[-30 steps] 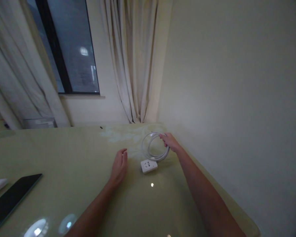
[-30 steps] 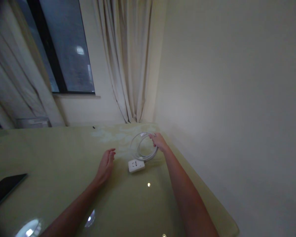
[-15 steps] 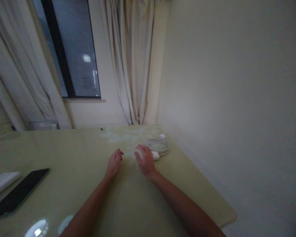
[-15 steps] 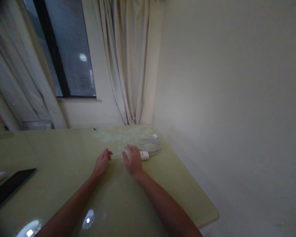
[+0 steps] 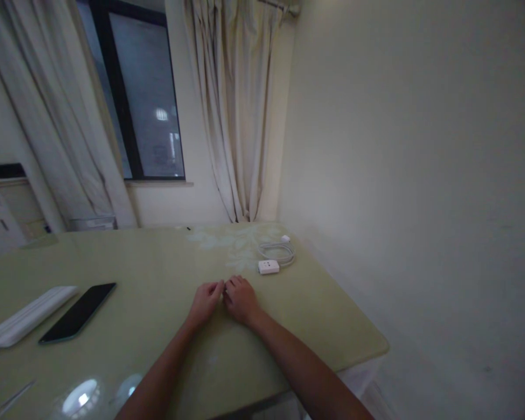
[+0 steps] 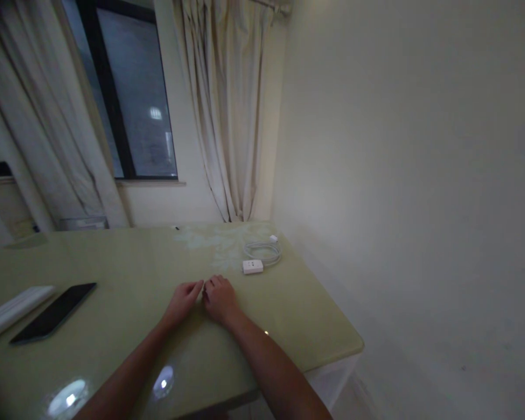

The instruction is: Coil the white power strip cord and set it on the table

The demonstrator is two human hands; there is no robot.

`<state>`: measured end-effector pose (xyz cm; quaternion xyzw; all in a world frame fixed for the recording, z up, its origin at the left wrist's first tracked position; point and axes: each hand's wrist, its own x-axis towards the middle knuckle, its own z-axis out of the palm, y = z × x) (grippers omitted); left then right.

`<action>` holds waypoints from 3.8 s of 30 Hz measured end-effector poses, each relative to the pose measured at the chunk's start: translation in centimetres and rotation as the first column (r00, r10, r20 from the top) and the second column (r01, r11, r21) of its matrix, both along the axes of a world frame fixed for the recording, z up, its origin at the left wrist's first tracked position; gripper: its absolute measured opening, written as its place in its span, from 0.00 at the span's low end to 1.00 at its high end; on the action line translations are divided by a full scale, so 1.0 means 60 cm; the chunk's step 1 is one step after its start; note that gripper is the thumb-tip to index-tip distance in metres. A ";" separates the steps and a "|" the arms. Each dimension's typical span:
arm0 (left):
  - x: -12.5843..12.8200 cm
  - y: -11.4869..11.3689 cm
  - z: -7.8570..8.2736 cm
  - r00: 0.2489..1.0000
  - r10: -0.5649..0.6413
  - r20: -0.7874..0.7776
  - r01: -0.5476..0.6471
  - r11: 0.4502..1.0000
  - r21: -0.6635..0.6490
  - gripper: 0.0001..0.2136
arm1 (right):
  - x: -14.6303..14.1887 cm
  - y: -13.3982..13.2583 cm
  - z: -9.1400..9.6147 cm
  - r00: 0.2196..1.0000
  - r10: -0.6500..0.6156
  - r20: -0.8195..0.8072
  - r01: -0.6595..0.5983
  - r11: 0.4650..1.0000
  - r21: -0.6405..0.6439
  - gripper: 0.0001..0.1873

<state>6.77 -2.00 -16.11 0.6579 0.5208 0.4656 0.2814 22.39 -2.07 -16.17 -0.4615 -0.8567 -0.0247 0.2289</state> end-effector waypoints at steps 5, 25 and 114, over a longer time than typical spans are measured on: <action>0.004 -0.005 -0.006 1.000 -0.016 -0.010 0.016 1.000 -0.007 0.27 | -0.001 -0.002 0.002 1.000 -0.013 0.020 0.013 1.000 -0.009 0.09; 0.005 -0.016 0.005 0.998 -0.061 0.007 0.061 0.998 -0.018 0.29 | -0.008 0.019 -0.004 0.998 0.061 0.003 -0.061 0.996 -0.059 0.10; -0.042 0.018 0.269 0.981 -0.094 0.169 0.036 0.948 0.316 0.23 | 0.006 0.058 0.314 0.154 -0.172 -0.973 -0.718 0.657 -0.230 0.27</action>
